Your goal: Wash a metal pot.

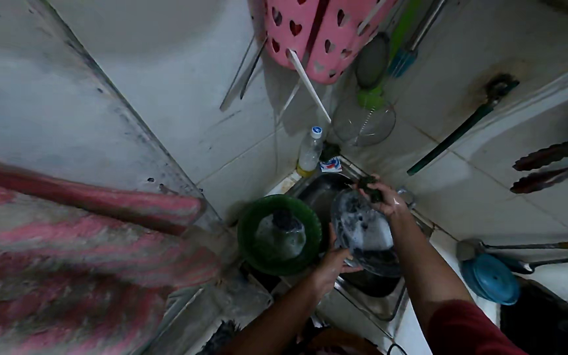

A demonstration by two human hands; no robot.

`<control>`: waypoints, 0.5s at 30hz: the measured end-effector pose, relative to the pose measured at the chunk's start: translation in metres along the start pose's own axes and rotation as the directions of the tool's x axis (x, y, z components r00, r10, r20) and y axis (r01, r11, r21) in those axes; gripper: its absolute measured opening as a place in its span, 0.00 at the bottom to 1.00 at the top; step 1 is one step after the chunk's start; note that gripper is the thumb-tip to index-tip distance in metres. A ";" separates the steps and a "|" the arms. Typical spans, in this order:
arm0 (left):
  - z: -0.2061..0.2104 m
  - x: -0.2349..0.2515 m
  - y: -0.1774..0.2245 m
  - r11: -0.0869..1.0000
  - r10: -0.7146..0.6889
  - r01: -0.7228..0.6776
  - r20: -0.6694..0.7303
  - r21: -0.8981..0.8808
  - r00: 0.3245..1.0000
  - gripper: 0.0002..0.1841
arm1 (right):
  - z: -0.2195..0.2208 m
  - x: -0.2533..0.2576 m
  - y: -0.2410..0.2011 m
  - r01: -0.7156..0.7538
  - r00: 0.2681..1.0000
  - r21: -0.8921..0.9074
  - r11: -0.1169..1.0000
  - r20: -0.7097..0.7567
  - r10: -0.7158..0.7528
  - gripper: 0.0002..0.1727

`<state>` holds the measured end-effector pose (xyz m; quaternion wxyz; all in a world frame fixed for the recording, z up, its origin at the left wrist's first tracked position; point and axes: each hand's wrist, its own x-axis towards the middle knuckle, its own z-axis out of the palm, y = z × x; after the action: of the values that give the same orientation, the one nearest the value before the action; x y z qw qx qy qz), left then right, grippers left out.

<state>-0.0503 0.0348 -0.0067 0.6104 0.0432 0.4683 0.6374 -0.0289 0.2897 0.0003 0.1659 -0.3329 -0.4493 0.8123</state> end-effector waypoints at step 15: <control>-0.003 0.004 -0.007 1.000 0.001 -0.001 0.036 0.017 0.999 0.53 | 0.043 -0.003 -0.038 -0.118 0.938 -0.808 0.577 -0.282 -0.204 0.30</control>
<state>-0.0476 0.0354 -0.0148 0.6180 0.0600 0.4625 0.6329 -0.0579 0.2818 0.0496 0.0903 -0.4970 -0.7432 0.4387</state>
